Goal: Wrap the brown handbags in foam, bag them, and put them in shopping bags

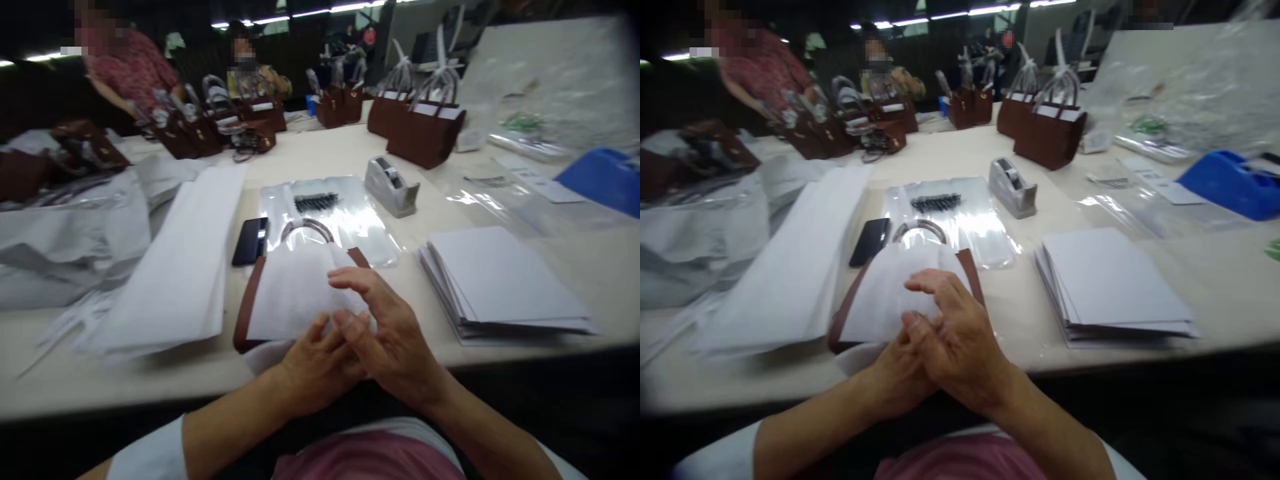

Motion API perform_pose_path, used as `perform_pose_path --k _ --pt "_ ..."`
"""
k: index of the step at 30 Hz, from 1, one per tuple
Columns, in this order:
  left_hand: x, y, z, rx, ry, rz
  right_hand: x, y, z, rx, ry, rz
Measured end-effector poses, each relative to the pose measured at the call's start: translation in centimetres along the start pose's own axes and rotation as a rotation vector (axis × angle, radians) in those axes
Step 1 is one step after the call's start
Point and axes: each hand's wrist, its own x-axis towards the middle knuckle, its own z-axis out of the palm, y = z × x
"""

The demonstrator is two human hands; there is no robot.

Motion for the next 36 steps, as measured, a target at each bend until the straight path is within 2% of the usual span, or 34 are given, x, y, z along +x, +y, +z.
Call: perform_pose_path --k 1,3,4,6,8,10,12,13,14,16,20,24,26,28,30,32,34,36 --pt "-0.1 0.1 -0.3 -0.018 -0.031 0.001 1.4 -0.2 1.1 0.065 -0.13 -0.023" --pt "-0.7 0.4 -1.2 -0.072 -0.044 -0.013 3.5 -0.2 3.1 0.142 -0.383 0.026" --pt "-1.4 0.5 -1.9 -0.098 0.004 -0.024 4.2 -0.1 4.0 0.146 -0.471 0.061" --pt "-3.3 1.0 -3.2 -0.127 0.204 -0.115 4.7 0.3 5.0 0.096 -0.545 0.08" --pt "-5.7 1.5 -4.3 -0.118 0.455 -0.365 4.3 0.6 5.4 0.007 -0.561 0.011" --pt "-8.1 1.9 -4.9 -0.124 0.601 -0.757 3.5 0.8 5.7 -0.115 -0.59 -0.081" --pt "-9.7 1.9 -5.1 -0.225 0.548 -1.104 2.7 1.0 6.2 -0.244 -0.602 -0.16" --pt "-10.1 1.8 -5.2 -0.31 0.477 -1.201 2.3 1.0 6.5 -0.297 -0.593 -0.197" --pt "-10.4 1.7 -5.2 -0.393 0.413 -1.238 2.1 1.1 6.8 -0.333 -0.577 -0.228" --pt "-10.3 1.4 -5.3 -0.464 0.39 -1.197 2.0 1.2 7.2 -0.342 -0.537 -0.263" --pt "-9.2 -0.5 -5.8 -0.309 0.553 -0.988 2.0 0.9 7.1 -0.232 -0.467 -0.182" --pt "-8.9 -3.5 -6.8 -0.462 0.653 -0.879 1.6 0.7 6.5 -0.174 -0.443 -0.106" --pt "-9.5 -4.0 -7.1 -0.501 0.671 -0.821 1.4 0.8 6.4 -0.177 -0.421 -0.084" --pt "-10.5 -3.6 -7.0 -0.476 0.606 -0.805 1.5 1.0 6.4 -0.19 -0.409 -0.07" --pt "-11.4 -2.5 -6.4 -0.429 0.461 -0.842 1.6 1.2 6.3 -0.198 -0.414 -0.066" --pt "-11.8 -1.5 -5.6 -0.381 0.371 -0.846 1.8 1.3 6.3 -0.198 -0.42 -0.059" --pt "-11.6 -1.0 -4.7 -0.361 0.396 -0.775 1.8 1.3 6.1 -0.201 -0.42 -0.054" --pt "-11.0 -1.2 -4.1 -0.378 0.472 -0.693 1.7 1.4 6.0 -0.208 -0.414 -0.073"
